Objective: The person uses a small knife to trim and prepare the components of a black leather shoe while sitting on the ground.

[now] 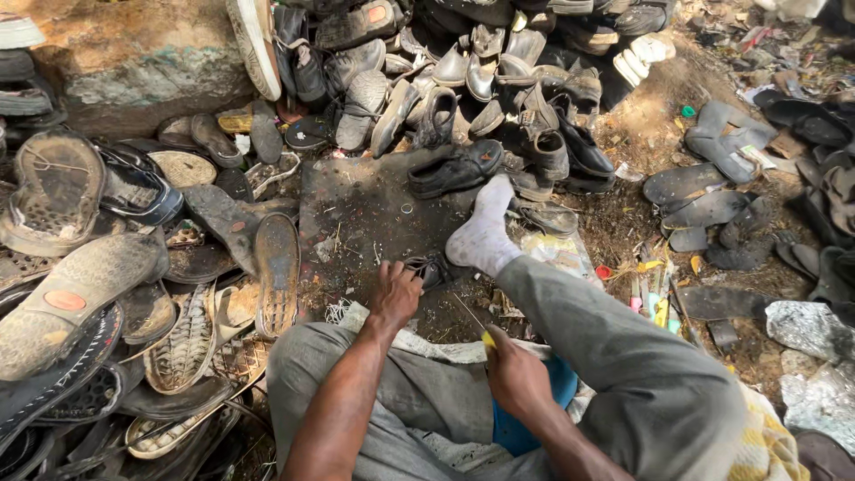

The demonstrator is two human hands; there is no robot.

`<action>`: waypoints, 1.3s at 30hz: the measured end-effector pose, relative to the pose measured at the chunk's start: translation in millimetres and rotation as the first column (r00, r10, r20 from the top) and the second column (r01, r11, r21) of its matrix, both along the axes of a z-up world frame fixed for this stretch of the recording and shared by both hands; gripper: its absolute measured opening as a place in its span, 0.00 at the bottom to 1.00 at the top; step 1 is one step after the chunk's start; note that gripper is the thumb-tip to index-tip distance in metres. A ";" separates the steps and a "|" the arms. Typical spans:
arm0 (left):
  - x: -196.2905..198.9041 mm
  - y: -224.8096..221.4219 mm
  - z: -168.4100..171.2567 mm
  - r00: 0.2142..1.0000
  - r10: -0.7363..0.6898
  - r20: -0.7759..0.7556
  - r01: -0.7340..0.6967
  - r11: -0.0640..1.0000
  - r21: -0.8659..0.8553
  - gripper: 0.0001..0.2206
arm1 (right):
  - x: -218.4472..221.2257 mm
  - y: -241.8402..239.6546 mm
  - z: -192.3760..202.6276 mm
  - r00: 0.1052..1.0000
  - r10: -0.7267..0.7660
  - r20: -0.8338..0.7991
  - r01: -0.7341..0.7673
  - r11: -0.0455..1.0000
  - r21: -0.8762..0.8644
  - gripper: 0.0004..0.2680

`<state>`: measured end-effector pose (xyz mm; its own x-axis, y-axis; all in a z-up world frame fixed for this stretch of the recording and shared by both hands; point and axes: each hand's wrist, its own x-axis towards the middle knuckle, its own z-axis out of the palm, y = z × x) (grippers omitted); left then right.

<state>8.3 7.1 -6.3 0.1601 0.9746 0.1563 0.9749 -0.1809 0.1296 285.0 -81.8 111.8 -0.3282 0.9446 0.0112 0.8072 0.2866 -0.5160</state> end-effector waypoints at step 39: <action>18.6 2.0 -16.3 0.637 0.270 0.722 -0.256 0.958 -0.133 0.07 | -81.0 37.4 -111.4 0.921 -0.256 -0.294 0.124 0.907 -0.402 0.16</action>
